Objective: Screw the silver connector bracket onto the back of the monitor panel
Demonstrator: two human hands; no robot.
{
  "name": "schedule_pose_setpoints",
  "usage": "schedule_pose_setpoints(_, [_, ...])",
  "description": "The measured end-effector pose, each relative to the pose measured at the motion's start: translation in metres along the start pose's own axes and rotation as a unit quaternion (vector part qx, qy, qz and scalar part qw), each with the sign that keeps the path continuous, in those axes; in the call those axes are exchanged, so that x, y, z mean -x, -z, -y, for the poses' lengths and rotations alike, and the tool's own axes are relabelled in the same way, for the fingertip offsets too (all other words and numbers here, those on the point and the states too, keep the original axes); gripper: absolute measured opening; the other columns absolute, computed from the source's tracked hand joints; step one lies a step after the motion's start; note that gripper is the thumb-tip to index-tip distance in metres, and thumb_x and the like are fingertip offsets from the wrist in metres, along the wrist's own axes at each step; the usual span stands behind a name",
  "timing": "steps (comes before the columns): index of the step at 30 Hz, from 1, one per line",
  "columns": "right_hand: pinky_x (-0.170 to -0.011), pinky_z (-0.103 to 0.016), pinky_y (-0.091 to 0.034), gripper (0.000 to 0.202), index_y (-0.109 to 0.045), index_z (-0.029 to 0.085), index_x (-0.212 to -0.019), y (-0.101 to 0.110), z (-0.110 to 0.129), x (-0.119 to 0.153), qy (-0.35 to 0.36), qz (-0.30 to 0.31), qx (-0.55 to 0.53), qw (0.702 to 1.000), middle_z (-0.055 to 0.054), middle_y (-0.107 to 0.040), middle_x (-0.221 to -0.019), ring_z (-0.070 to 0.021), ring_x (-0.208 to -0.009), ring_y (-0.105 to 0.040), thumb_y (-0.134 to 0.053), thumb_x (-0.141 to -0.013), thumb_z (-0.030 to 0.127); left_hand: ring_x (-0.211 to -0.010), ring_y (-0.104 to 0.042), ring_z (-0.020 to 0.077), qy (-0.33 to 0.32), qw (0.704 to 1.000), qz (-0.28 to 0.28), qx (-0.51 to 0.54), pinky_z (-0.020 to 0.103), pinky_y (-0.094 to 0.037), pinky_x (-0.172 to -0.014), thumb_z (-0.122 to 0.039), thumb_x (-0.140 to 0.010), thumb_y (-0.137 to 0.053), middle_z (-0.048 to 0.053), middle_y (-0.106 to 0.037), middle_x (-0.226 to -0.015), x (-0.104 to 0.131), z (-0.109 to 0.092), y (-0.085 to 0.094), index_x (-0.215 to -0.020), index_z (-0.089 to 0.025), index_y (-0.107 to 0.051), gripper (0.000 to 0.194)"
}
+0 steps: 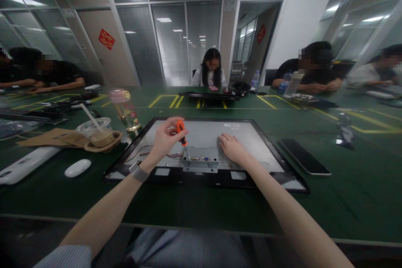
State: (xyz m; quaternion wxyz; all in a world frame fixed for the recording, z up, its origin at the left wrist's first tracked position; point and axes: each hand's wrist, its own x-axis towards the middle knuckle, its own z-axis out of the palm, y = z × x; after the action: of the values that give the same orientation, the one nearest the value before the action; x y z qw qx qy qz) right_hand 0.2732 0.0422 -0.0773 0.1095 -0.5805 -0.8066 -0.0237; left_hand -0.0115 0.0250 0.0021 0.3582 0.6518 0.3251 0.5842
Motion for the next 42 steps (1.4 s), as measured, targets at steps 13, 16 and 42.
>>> schedule_pose_setpoints(13, [-0.114,-0.052,-0.043,0.047,-0.058,0.010,-0.143,-0.002,-0.001,0.002,0.010,-0.007,0.003,1.000,-0.023,-0.056,-0.151,-0.0348,-0.140,-0.054,-0.037,-0.104,0.024,-0.068,-0.066,0.0106,-0.074,0.991,0.087,-0.070,0.017,-0.055,-0.054,-0.027,-0.080,-0.077,0.000,-0.068,-0.086,0.007,-0.010,-0.003,-0.113,-0.022,-0.071,0.034])
schedule_pose_setpoints(16, [-0.113,-0.052,-0.044,0.046,-0.058,0.012,-0.143,-0.002,-0.001,0.002,0.010,-0.008,0.007,1.000,-0.022,-0.057,-0.150,-0.0342,-0.139,-0.054,-0.039,-0.103,0.024,-0.070,-0.066,0.0122,-0.104,0.981,0.133,-0.098,0.020,-0.059,-0.061,-0.025,-0.082,-0.073,0.002,-0.071,-0.090,0.011,-0.016,-0.004,-0.112,-0.023,-0.074,0.031])
schedule_pose_setpoints(42, [-0.081,-0.035,-0.053,0.019,-0.081,0.016,-0.097,0.041,0.126,0.002,0.237,-0.084,-0.218,0.943,-0.011,-0.076,-0.094,-0.0234,-0.090,-0.068,-0.061,-0.096,0.014,-0.061,-0.057,0.0082,-0.106,0.987,-0.111,-0.041,0.017,-0.052,-0.050,-0.033,-0.095,-0.065,0.001,-0.060,-0.094,-0.009,-0.016,0.016,-0.129,-0.027,-0.062,0.034])
